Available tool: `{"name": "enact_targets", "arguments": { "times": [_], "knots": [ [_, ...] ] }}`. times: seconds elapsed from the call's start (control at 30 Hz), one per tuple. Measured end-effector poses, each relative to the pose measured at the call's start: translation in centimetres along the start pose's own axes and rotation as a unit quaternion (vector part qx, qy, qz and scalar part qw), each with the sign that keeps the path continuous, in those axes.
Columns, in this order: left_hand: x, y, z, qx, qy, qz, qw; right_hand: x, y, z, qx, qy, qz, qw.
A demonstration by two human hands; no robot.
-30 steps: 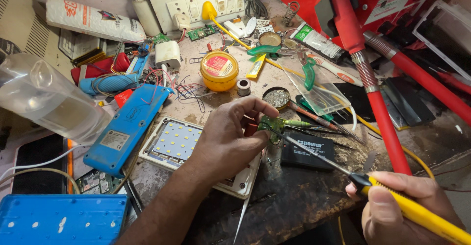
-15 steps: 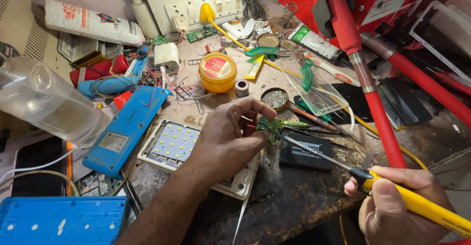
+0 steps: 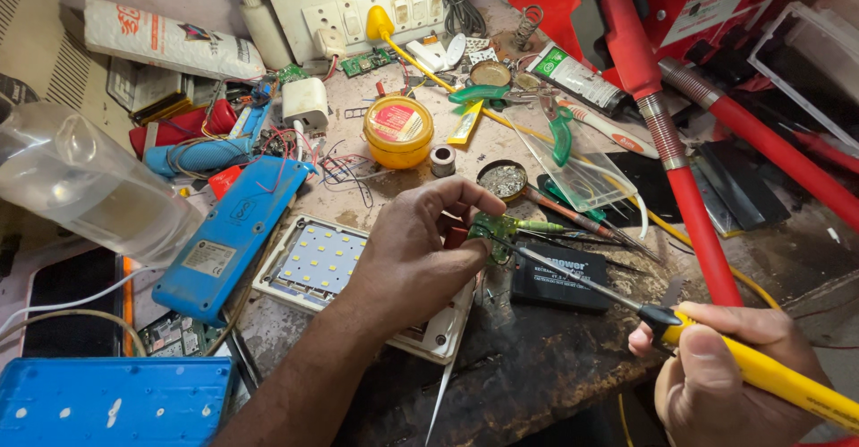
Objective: The person uses a soldering iron to attach wires to a small green circuit board. They hold the board with one hand and apply solder with the other, occasionally adjusting the wires and inspecting the connections.
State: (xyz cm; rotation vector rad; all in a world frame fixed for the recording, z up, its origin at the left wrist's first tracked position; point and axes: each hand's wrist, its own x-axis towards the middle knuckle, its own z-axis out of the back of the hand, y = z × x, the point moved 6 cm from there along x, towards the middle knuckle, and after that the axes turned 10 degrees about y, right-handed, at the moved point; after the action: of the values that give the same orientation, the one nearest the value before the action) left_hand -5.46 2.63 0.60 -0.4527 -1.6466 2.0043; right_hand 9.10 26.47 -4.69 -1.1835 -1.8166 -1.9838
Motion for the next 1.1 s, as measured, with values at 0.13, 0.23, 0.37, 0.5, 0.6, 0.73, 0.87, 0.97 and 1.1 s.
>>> {"name": "enact_targets", "arguments": {
  "times": [0.13,0.23,0.37,0.5,0.6,0.73,0.87,0.97,1.1],
  "knots": [
    [0.01,0.24,0.03,-0.020,0.003,0.008,1.000,0.06,-0.03,0.19,-0.019,-0.001,-0.054,0.998],
    [-0.01,0.18,-0.03,-0.018,0.003,0.003,1.000,0.16,0.24,0.26,-0.010,-0.014,-0.083,0.996],
    [0.00,0.09,-0.05,-0.014,0.003,0.006,1.000,0.39,0.79,0.06,-0.017,-0.001,-0.105,0.994],
    [0.02,0.00,0.03,-0.005,0.001,0.009,1.000,0.51,0.88,-0.16,-0.040,0.000,-0.095,0.995],
    [0.00,-0.05,-0.01,-0.007,-0.001,0.007,1.000,0.50,0.75,-0.29,-0.011,0.007,-0.074,0.997],
    [0.01,0.04,-0.03,-0.009,0.003,0.015,1.000,0.39,0.64,-0.01,-0.004,0.020,-0.081,0.997],
    [-0.05,-0.02,-0.03,-0.005,0.002,0.010,1.000,0.26,0.30,0.50,-0.015,-0.004,-0.113,0.993],
    [-0.04,0.03,-0.01,-0.012,0.003,0.011,1.000,0.27,0.19,0.31,-0.017,-0.007,-0.111,0.994],
    [0.00,-0.04,0.02,0.010,-0.003,0.002,1.000,0.36,0.57,-0.07,-0.022,-0.015,-0.059,0.998]
  ]
}}
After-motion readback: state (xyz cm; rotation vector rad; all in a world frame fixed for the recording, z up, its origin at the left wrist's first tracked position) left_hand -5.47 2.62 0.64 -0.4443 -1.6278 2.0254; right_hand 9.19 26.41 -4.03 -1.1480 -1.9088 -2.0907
